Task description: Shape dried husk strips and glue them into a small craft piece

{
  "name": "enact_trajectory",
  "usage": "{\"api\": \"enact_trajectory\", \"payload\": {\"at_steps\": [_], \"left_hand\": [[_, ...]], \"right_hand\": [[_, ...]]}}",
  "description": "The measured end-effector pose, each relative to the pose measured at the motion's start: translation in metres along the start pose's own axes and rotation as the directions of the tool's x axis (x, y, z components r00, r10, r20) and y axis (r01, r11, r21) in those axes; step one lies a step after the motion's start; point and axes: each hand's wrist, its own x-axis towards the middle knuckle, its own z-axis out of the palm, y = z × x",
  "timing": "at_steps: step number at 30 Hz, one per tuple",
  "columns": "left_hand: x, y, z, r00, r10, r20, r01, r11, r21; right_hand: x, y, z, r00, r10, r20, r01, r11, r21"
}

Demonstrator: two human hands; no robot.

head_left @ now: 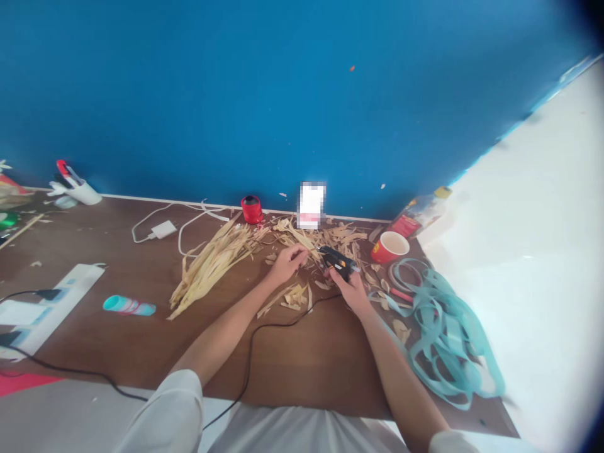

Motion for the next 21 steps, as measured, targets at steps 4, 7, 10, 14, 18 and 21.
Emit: {"api": "enact_trajectory", "payload": {"at_steps": [4,7,10,14,18,21], "left_hand": [[-0.0003,0.0018,0.0004,1.000,-0.001,0.005,0.001,1.000,-0.017],[-0.0009,0.0020,0.0008,1.000,0.000,0.007,0.000,1.000,-0.009],[-0.0017,0.0024,0.0011,1.000,0.009,0.010,-0.009,1.000,-0.001],[-0.0020,0.0035,0.0011,1.000,0.020,-0.007,-0.020,1.000,0.015],[-0.0018,0.0028,0.0015,1.000,0.017,-0.024,-0.016,0.999,0.028],[-0.0020,0.0016,0.0017,0.999,0.019,-0.032,-0.018,0.999,0.034]], "right_hand": [[0.0002,0.0006,-0.0002,1.000,-0.003,0.005,0.003,0.999,-0.037],[0.0001,0.0007,-0.0002,1.000,0.014,-0.003,-0.014,0.997,-0.081],[-0.0007,-0.0012,0.0000,1.000,0.012,-0.006,-0.013,0.990,-0.138],[-0.0018,-0.0055,0.0011,1.000,-0.013,-0.012,0.011,0.984,-0.180],[-0.0024,-0.0078,0.0029,0.999,-0.021,-0.031,0.015,0.981,-0.194],[-0.0029,-0.0090,0.0044,0.998,-0.044,-0.041,0.034,0.977,-0.208]]}}
